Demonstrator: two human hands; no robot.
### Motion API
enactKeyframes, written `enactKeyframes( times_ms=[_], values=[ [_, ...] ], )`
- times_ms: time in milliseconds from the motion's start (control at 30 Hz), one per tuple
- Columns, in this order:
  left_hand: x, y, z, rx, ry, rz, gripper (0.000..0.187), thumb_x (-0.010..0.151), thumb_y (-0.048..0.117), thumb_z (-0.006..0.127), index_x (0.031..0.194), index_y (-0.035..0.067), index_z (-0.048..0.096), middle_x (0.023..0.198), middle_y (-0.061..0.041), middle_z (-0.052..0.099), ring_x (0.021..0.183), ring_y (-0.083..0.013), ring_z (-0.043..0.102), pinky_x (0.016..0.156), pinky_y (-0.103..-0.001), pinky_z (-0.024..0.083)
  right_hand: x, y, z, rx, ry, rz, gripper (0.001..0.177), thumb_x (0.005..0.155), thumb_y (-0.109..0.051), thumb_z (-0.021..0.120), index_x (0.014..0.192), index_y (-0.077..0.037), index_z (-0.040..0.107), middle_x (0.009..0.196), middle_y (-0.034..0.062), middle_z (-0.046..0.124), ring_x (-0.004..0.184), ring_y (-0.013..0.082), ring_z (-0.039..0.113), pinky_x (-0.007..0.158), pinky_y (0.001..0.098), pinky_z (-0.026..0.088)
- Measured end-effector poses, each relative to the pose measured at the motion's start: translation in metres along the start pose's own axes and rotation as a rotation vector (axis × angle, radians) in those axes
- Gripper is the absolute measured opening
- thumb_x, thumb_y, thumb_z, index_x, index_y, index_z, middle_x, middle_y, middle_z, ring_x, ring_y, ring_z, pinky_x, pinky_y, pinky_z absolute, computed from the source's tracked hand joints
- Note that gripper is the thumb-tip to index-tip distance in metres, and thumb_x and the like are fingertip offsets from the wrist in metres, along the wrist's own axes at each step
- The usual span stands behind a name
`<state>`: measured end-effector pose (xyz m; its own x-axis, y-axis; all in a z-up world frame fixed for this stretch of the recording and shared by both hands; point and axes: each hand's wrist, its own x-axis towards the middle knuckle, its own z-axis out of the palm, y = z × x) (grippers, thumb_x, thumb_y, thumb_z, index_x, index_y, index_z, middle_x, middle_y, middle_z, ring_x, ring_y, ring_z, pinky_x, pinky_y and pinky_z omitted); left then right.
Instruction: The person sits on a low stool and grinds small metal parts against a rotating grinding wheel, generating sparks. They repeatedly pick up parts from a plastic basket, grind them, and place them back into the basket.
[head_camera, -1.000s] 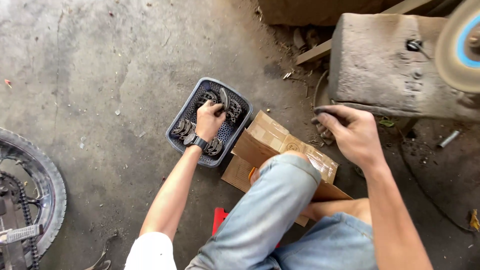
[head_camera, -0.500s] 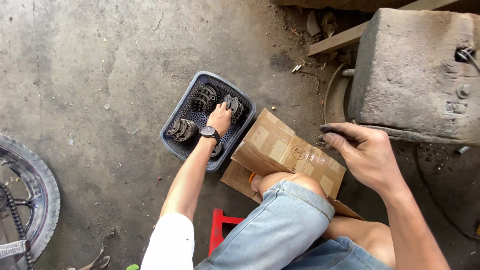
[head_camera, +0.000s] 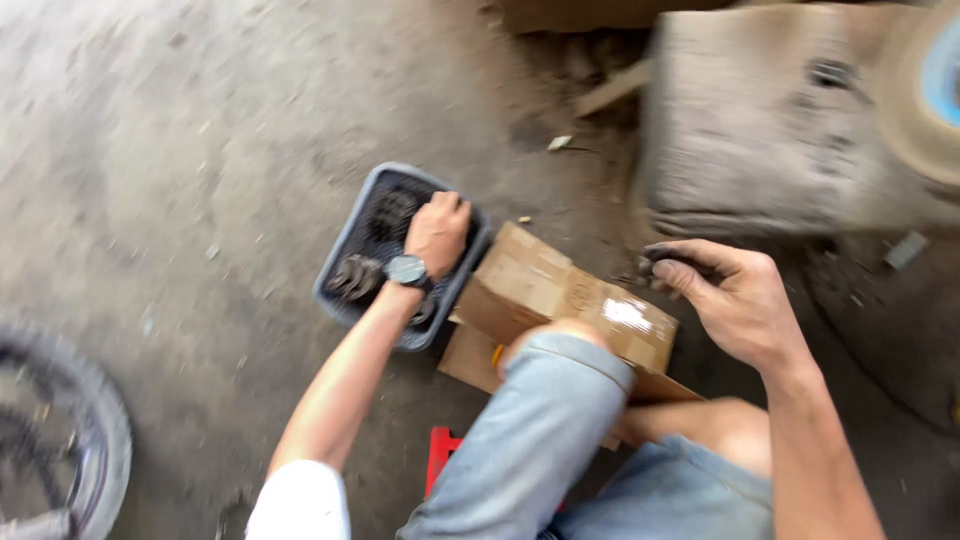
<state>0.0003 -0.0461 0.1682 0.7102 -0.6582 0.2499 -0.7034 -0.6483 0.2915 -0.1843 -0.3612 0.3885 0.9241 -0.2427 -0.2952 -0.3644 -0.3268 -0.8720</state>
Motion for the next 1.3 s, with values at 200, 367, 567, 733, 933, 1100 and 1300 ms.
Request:
enactKeyframes(
  times_ms=[200,367,567,733,933,1100,1300],
  values=[
    [0.062,0.157,-0.137,-0.595,0.113,0.059,0.016,0.096,0.006,0.073,0.111,0.001,0.073,0.102,-0.015,0.070,0.083,-0.0276,0.073,0.074,-0.035,0.057,-0.083,0.064,-0.106,0.172,0.157,-0.039,0.015,0.095,-0.006,0.071,0.105,0.005,0.076,0.094,0.0084,0.077,0.083,0.0121,0.070,0.073,0.0263,0.057],
    [0.083,0.284,-0.161,-0.849,-0.075,0.215,0.019,0.095,0.006,0.076,0.114,0.004,0.073,0.099,-0.011,0.074,0.078,-0.0184,0.074,0.069,-0.028,0.057,-0.125,0.207,-0.139,0.532,0.630,0.074,0.013,0.096,-0.009,0.071,0.100,0.003,0.074,0.092,0.0089,0.076,0.078,0.0138,0.070,0.068,0.0267,0.056],
    [0.105,0.397,-0.140,-0.948,-0.355,0.358,0.030,0.093,0.005,0.074,0.123,0.003,0.070,0.098,-0.012,0.072,0.078,-0.0188,0.072,0.067,-0.028,0.056,-0.117,0.436,-0.102,0.961,1.272,0.306,0.007,0.093,-0.004,0.072,0.089,-0.001,0.067,0.076,0.0085,0.070,0.057,0.0151,0.065,0.049,0.0282,0.053],
    [0.125,0.429,-0.106,-0.860,-0.544,0.437,0.036,0.092,0.006,0.074,0.127,0.003,0.068,0.097,-0.014,0.069,0.083,-0.0259,0.072,0.074,-0.034,0.056,-0.089,0.569,-0.031,0.725,1.361,0.644,0.008,0.086,0.000,0.076,0.086,0.003,0.069,0.071,0.0130,0.069,0.058,0.0244,0.066,0.048,0.0369,0.050],
    [0.151,0.416,-0.059,-0.610,-0.723,0.344,0.046,0.083,0.008,0.074,0.129,0.004,0.067,0.098,-0.013,0.073,0.084,-0.0277,0.075,0.071,-0.037,0.057,-0.025,0.541,-0.025,-0.319,0.753,0.705,0.043,0.098,0.004,0.056,0.137,-0.013,0.064,0.146,0.0148,0.058,0.134,0.0398,0.053,0.104,0.0486,0.052],
    [0.161,0.395,-0.035,-0.489,-0.794,0.240,0.047,0.079,0.008,0.075,0.125,0.003,0.066,0.102,-0.013,0.074,0.081,-0.0244,0.077,0.072,-0.035,0.059,-0.007,0.577,-0.007,-0.832,0.405,0.671,0.044,0.094,-0.008,0.060,0.138,-0.005,0.060,0.144,0.0201,0.057,0.137,0.0380,0.047,0.111,0.0562,0.041],
    [0.151,0.392,-0.052,-0.525,-0.723,0.336,0.047,0.081,0.011,0.076,0.125,0.002,0.067,0.098,-0.015,0.072,0.081,-0.0284,0.075,0.073,-0.038,0.057,-0.046,0.553,-0.001,-0.006,0.845,0.888,0.030,0.080,-0.025,0.078,0.103,-0.006,0.077,0.100,0.0236,0.073,0.100,0.0427,0.069,0.088,0.0513,0.057]
  ],
)
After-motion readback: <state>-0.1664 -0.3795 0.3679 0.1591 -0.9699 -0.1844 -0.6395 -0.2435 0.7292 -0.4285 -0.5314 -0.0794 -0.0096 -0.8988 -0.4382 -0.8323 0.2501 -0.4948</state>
